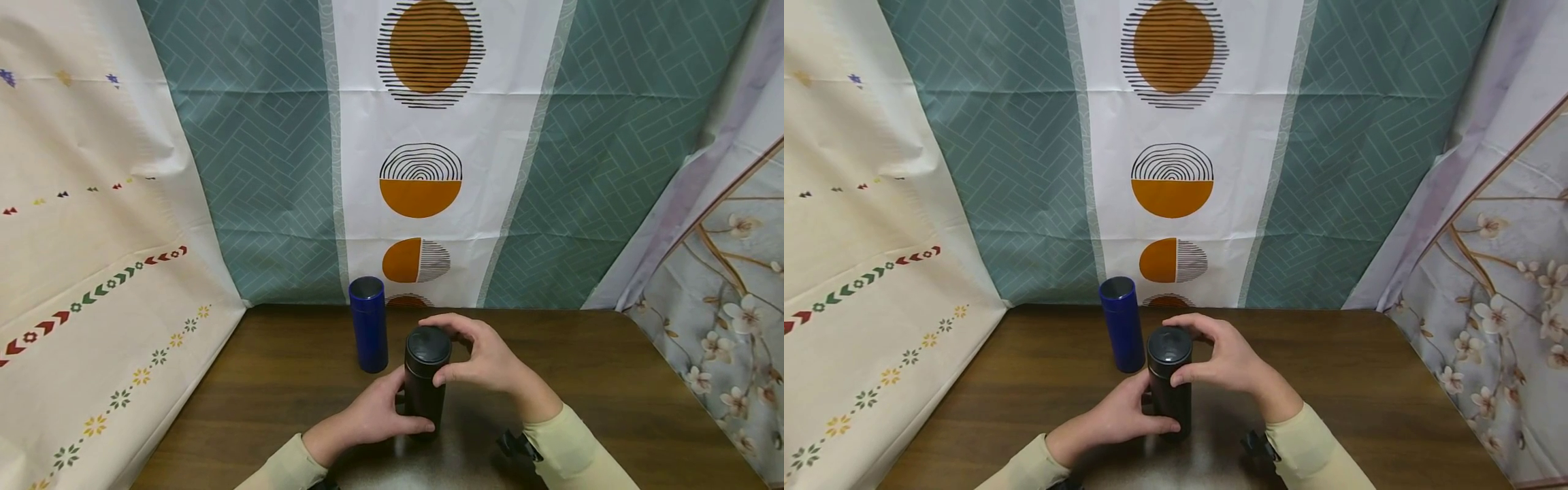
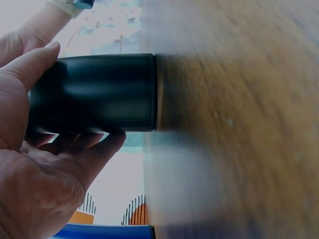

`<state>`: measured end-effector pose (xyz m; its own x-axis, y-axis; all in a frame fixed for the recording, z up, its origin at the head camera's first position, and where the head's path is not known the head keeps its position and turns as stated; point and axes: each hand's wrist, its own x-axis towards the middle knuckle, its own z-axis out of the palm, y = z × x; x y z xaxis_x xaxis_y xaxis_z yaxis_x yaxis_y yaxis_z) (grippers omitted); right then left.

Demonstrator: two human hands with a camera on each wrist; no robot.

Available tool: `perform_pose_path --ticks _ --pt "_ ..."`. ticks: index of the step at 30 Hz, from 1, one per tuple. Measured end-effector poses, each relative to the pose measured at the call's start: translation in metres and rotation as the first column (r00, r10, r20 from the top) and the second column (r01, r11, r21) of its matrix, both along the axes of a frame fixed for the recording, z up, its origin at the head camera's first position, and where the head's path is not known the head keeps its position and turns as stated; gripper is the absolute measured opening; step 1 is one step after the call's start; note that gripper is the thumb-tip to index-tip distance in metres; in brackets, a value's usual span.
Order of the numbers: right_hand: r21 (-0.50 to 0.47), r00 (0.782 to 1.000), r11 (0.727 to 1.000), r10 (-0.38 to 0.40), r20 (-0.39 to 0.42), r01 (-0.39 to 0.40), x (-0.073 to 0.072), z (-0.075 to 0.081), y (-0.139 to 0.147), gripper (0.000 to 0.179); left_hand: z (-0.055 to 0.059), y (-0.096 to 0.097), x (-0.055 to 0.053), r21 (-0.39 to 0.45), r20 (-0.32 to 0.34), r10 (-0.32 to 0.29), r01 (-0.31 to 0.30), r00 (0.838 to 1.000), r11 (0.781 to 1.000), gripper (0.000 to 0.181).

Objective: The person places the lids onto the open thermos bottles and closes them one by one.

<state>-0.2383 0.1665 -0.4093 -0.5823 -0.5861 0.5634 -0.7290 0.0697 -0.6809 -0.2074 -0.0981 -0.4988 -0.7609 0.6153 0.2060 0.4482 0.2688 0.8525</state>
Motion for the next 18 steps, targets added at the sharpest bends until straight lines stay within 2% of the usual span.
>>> perform_pose_path --ticks 5,10,13,18 --pt "0.000 1.000 1.000 0.009 0.000 -0.009 -0.0009 0.0007 -0.0006 0.080 0.0011 0.0002 -0.0007 0.000 -0.002 0.003 -0.003 1.000 1.000 0.078" --pt "-0.004 0.994 0.994 0.111 0.002 -0.111 -0.0012 0.0009 -0.0022 0.082 0.0024 0.0002 -0.0002 -0.005 0.003 0.005 -0.005 1.000 1.000 0.081" --pt "-0.006 0.987 0.987 0.160 -0.025 -0.160 -0.0012 0.0008 -0.0035 0.086 0.0029 0.0002 0.0006 -0.006 0.004 0.004 -0.004 1.000 1.000 0.082" --pt "-0.014 0.985 0.987 0.156 -0.073 -0.158 0.0006 0.0010 -0.0055 0.085 0.0032 0.0006 0.0014 -0.005 0.008 0.005 -0.004 1.000 1.000 0.083"
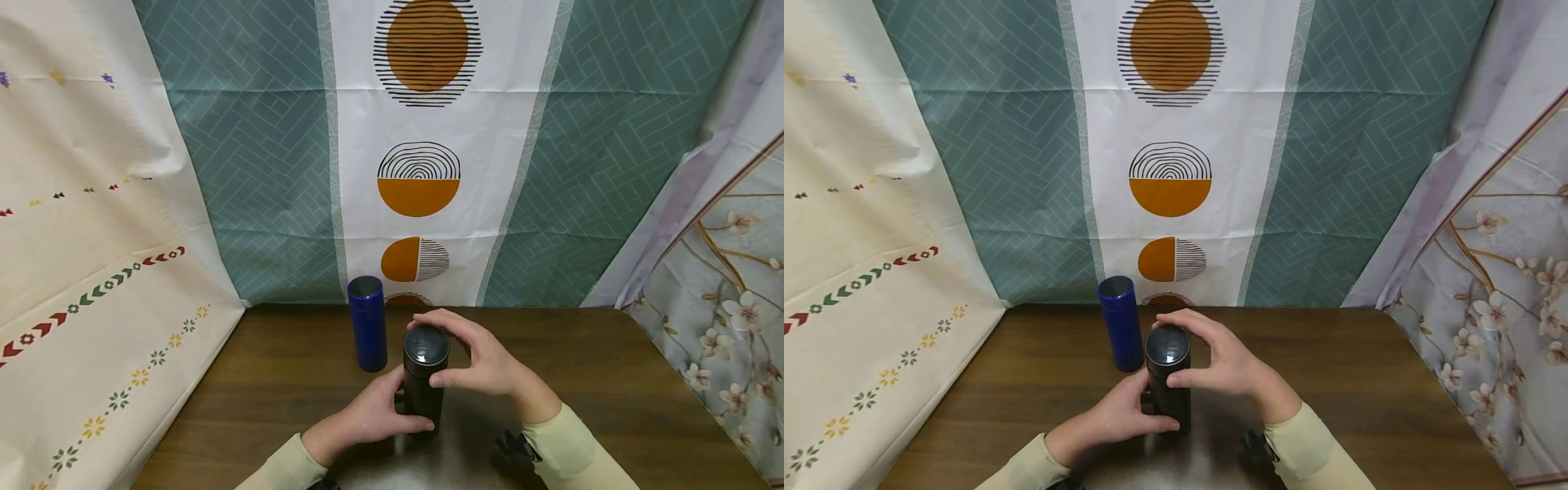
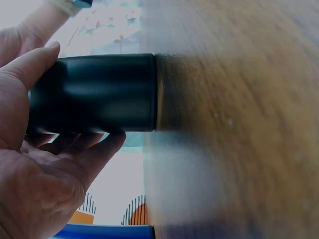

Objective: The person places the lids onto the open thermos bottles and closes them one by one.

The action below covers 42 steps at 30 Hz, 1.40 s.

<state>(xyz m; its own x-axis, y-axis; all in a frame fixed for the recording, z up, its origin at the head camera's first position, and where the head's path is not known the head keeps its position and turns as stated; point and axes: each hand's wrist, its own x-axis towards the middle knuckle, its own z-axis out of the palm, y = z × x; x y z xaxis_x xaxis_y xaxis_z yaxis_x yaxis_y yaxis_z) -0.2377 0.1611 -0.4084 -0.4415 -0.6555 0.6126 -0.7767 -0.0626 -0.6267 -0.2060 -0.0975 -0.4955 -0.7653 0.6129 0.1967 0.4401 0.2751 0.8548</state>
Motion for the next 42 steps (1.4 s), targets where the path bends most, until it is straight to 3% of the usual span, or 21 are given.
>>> perform_pose_path --ticks 9,27,35,42 --pt "0.003 0.994 0.995 -0.105 0.016 0.105 0.0052 0.0014 0.0004 0.074 -0.0011 0.0001 -0.0003 -0.001 -0.007 0.002 -0.002 1.000 1.000 0.080" --pt "-0.006 0.989 0.990 -0.139 0.046 0.139 0.0029 0.0013 0.0001 0.080 0.0000 -0.0001 0.0001 0.001 0.006 -0.004 0.004 1.000 1.000 0.077" --pt "0.009 0.989 0.990 -0.142 0.041 0.142 -0.0001 -0.0023 0.0025 0.084 -0.0011 0.0001 -0.0006 -0.005 0.000 -0.001 0.001 1.000 1.000 0.079" --pt "0.040 0.996 0.997 -0.070 0.048 0.068 0.0008 -0.0011 0.0026 0.085 -0.0016 0.0005 -0.0008 -0.004 -0.025 0.001 -0.001 1.000 1.000 0.082"
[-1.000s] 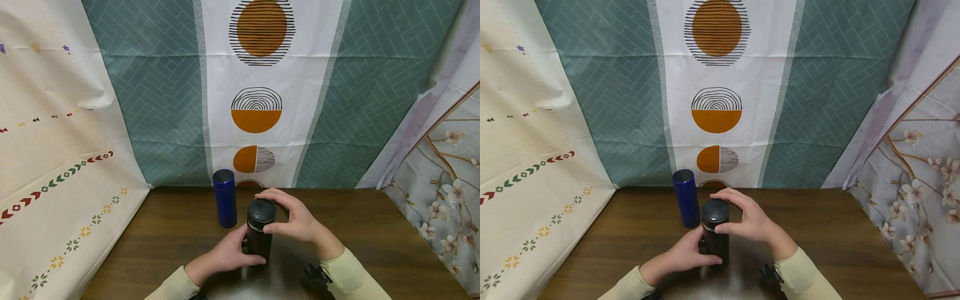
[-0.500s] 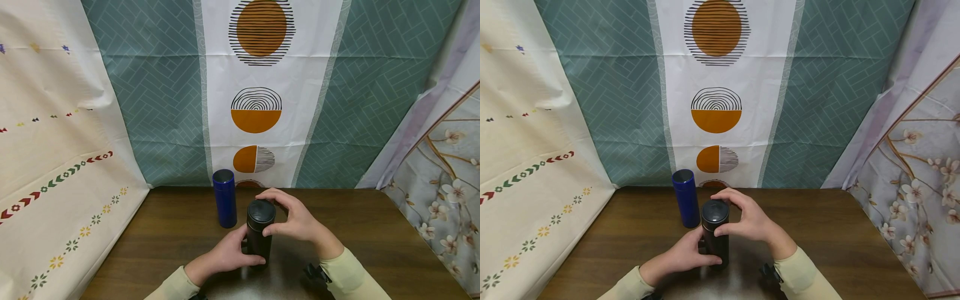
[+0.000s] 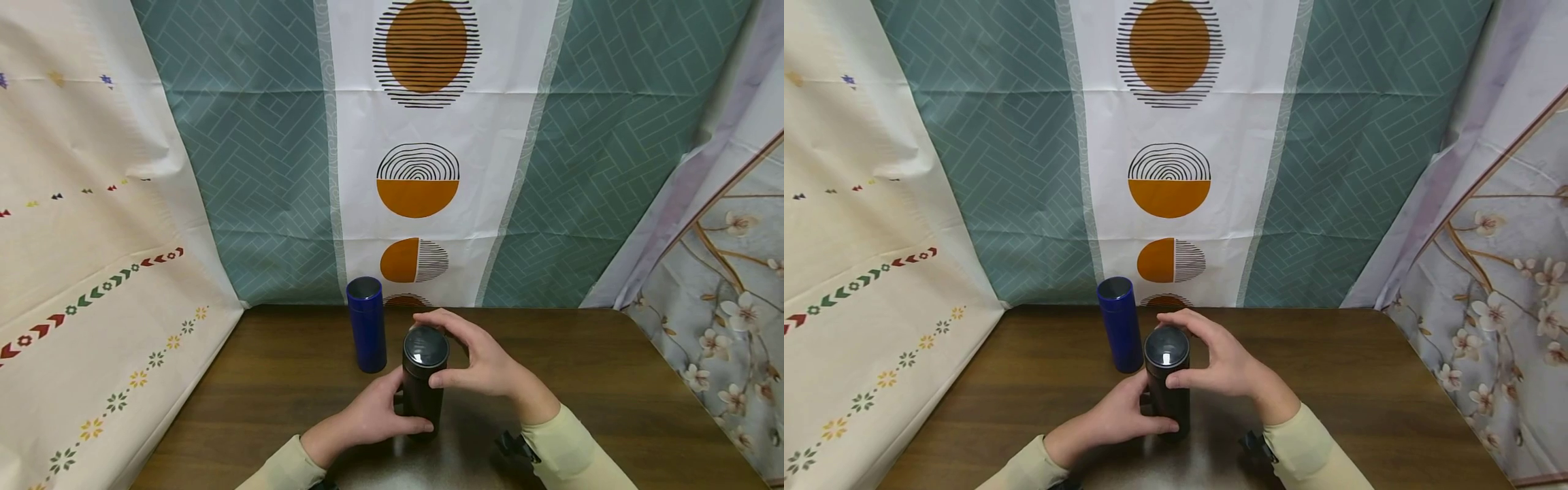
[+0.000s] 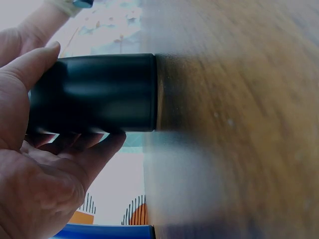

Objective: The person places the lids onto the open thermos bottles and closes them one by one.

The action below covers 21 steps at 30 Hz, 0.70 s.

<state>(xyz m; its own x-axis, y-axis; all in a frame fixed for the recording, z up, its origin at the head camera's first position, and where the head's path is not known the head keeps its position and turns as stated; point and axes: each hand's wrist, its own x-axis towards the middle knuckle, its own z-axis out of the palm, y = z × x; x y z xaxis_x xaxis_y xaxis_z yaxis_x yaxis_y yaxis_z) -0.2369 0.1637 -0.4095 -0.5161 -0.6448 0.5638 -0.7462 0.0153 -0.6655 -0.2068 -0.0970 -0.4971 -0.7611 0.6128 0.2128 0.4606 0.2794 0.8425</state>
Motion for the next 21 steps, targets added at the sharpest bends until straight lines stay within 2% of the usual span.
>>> perform_pose_path --ticks 11,21 --pt "0.008 0.998 0.999 -0.046 -0.030 0.047 0.0013 -0.0003 -0.0036 0.073 0.0009 -0.0002 0.0008 0.005 0.007 -0.005 0.005 1.000 1.000 0.080" --pt "-0.005 0.998 0.998 -0.063 -0.011 0.063 0.0007 -0.0004 -0.0037 0.073 0.0002 -0.0002 0.0006 0.003 0.009 -0.004 0.004 1.000 1.000 0.078"
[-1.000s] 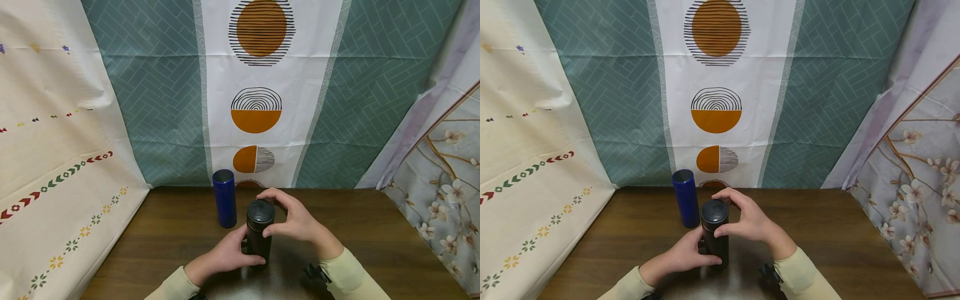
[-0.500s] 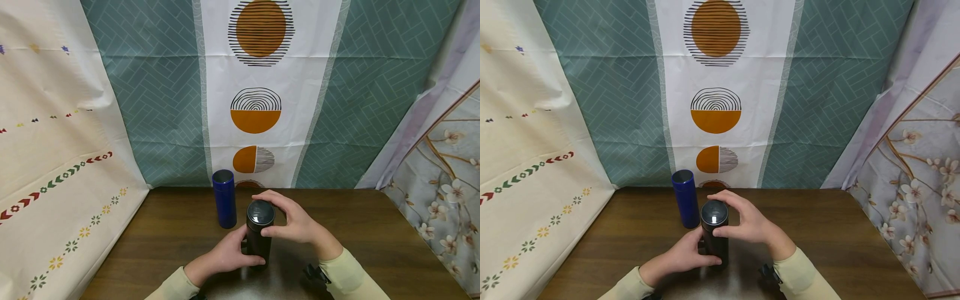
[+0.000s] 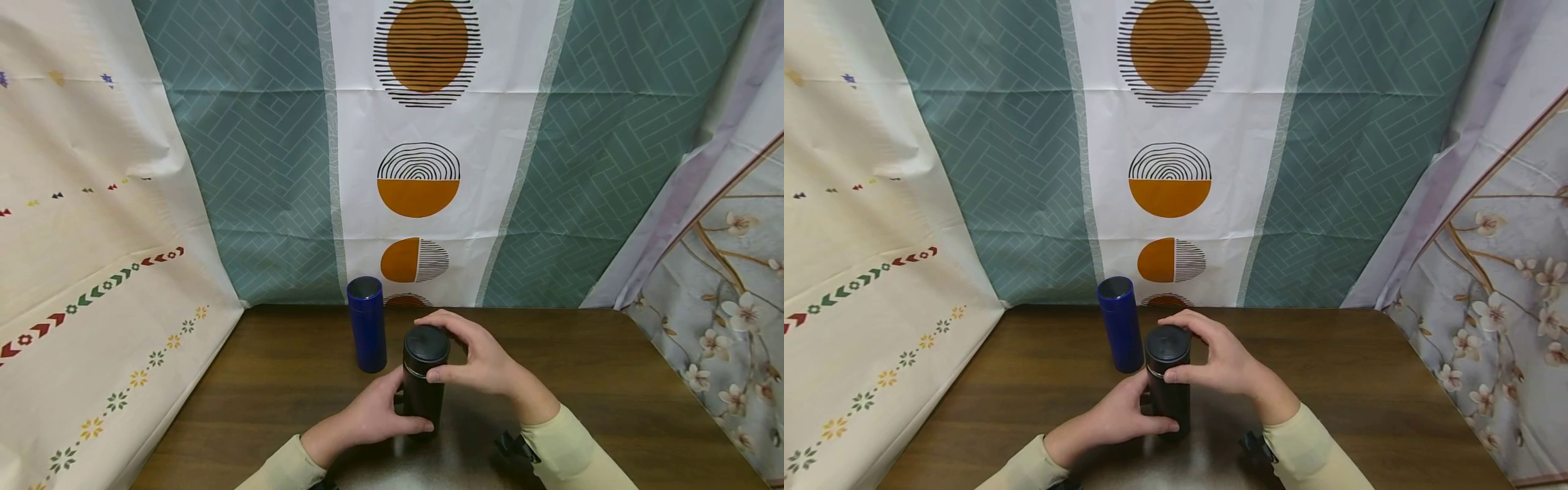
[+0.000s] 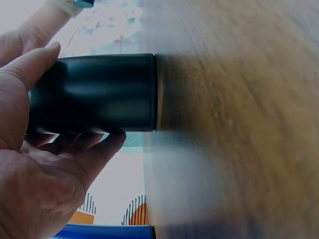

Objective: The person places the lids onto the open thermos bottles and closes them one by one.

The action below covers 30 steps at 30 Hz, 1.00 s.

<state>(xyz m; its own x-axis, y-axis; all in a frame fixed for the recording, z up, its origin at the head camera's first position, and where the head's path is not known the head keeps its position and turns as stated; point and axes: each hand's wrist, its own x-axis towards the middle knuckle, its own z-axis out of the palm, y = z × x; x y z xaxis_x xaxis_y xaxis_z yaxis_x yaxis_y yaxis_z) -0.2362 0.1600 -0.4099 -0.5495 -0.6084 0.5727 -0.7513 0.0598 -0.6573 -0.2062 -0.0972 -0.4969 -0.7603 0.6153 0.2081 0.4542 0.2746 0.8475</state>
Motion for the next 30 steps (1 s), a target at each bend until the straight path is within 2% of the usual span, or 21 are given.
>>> perform_pose_path --ticks 7,14,21,30 --pt "-0.009 1.000 1.000 -0.007 0.012 0.007 -0.0016 -0.0003 -0.0003 0.075 0.0001 0.0000 0.0000 -0.002 0.011 0.000 0.000 1.000 1.000 0.076" --pt "-0.032 1.000 0.999 0.018 0.025 -0.017 -0.0032 -0.0007 -0.0010 0.077 -0.0001 -0.0005 0.0000 0.003 0.015 -0.003 0.003 1.000 1.000 0.076" --pt "0.027 0.997 1.000 -0.012 0.072 0.010 -0.0009 -0.0006 0.0011 0.084 0.0005 -0.0009 -0.0004 0.006 0.014 -0.006 0.006 1.000 1.000 0.079" --pt "0.017 0.995 0.996 0.091 0.048 -0.092 0.0006 -0.0005 0.0022 0.075 0.0003 -0.0011 -0.0002 -0.003 0.004 -0.001 0.001 1.000 1.000 0.081"
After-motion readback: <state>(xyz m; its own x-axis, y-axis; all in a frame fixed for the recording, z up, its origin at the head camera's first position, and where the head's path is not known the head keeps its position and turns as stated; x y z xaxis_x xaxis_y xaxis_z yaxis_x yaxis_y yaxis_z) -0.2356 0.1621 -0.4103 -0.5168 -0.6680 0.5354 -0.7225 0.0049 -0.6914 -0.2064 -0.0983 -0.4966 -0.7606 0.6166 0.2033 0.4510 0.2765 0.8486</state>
